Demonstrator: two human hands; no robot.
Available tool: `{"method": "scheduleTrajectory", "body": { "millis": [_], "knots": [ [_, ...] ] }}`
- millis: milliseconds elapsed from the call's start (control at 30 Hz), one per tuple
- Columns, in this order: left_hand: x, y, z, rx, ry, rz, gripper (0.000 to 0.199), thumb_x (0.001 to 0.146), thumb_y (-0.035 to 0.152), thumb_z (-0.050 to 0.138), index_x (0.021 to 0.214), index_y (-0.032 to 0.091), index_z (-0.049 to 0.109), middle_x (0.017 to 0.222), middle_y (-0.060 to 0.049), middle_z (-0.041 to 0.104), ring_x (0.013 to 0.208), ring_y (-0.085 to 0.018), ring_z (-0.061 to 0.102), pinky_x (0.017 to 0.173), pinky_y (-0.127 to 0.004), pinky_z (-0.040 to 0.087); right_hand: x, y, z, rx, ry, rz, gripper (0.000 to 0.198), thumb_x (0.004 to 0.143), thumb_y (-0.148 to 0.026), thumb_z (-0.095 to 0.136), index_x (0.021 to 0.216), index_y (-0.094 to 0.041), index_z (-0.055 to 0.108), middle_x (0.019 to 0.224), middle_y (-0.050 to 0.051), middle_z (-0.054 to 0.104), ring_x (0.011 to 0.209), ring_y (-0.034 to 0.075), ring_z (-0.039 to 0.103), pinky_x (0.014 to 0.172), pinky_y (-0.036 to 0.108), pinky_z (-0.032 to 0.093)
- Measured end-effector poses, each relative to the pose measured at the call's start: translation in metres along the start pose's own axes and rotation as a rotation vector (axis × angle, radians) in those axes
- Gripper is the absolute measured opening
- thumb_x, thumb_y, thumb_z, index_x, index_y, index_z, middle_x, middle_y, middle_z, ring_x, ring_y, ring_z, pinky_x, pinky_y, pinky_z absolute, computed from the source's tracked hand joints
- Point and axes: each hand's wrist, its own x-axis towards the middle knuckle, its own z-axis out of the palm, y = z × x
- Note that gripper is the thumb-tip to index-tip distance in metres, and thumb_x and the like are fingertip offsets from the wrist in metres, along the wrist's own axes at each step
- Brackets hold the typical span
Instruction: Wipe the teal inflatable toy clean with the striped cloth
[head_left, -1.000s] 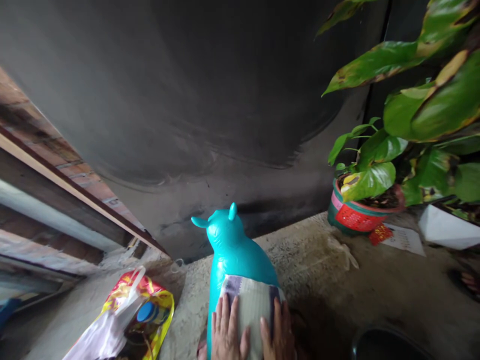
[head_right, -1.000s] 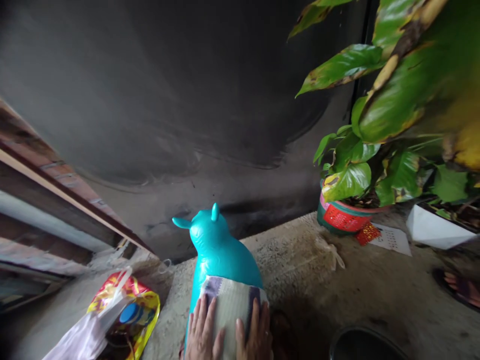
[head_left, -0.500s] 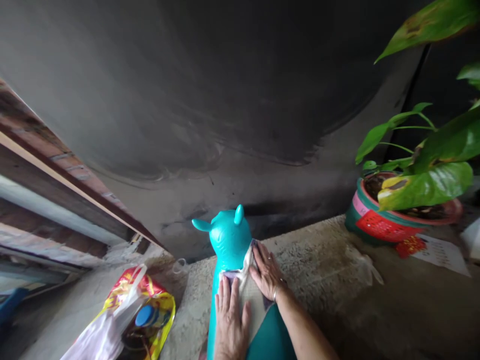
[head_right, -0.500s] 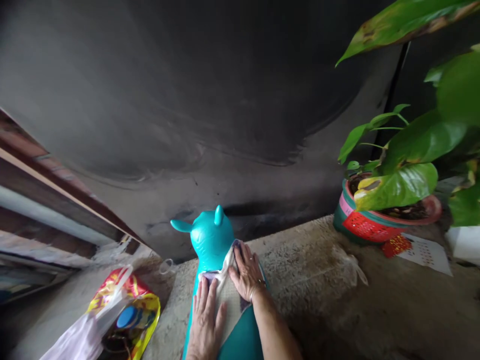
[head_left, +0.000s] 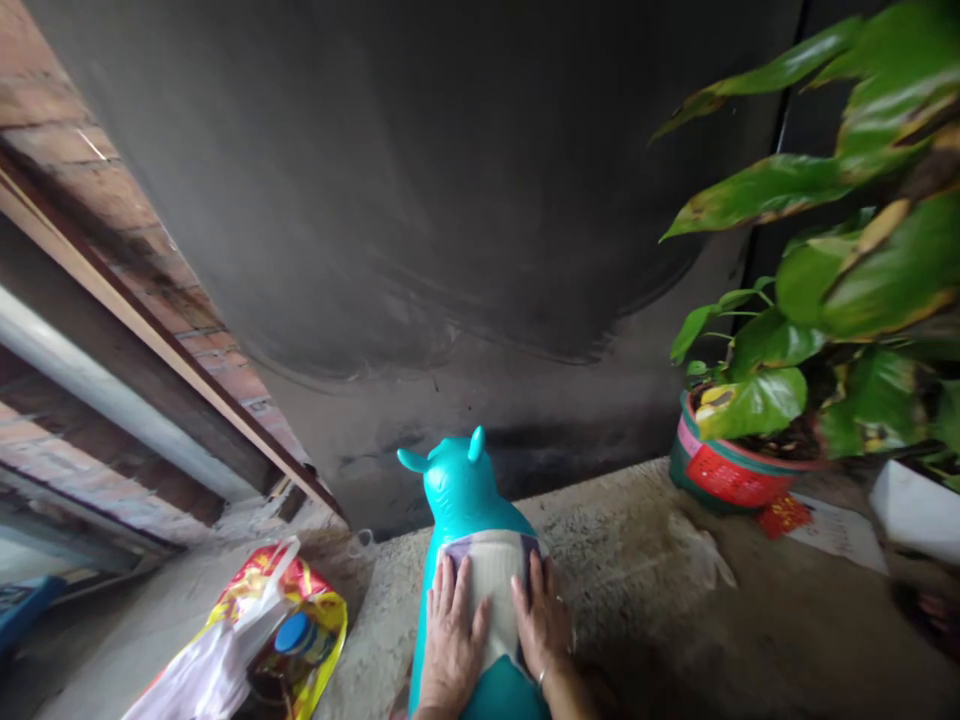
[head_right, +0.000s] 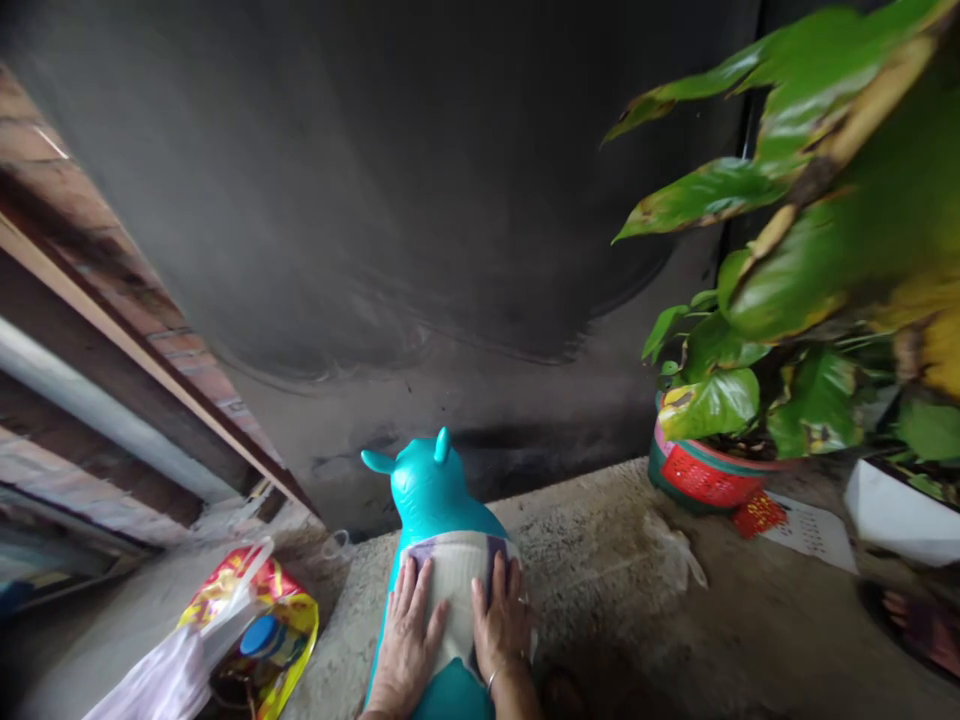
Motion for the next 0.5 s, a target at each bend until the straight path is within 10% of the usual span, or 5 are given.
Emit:
{"method": "scheduleTrajectory", "body": {
  "millis": [300, 500],
  "knots": [
    [-0.048, -0.046, 0.019, 0.014, 0.096, 0.126, 0.053, 0.090, 0.043, 0.038, 0.139, 0.024, 0.042, 0.153, -0.006, 0.032, 0.143, -0.025, 0.024, 0.114, -0.052, 0.033, -0.059, 0.001, 0.026, 0.037, 0.230, 0.159, 0.067, 0.093, -0.057, 0.016, 0.133, -0.017, 0.051, 0.138, 0.021, 0.048, 0.122, 0.039, 0.049, 0.085, 0.061, 0.047],
    [-0.069, -0.048, 0.026, 0.099, 0.088, 0.061, 0.052, 0.090, 0.044, 0.035, 0.137, 0.024, 0.046, 0.149, -0.007, 0.038, 0.137, -0.029, 0.037, 0.106, -0.055, 0.042, -0.089, -0.041, -0.026, 0.487, 0.209, -0.039, 0.061, 0.090, -0.061, 0.025, 0.122, -0.023, 0.061, 0.128, 0.017, 0.057, 0.120, 0.040, 0.051, 0.089, 0.062, 0.044]
  ]
}}
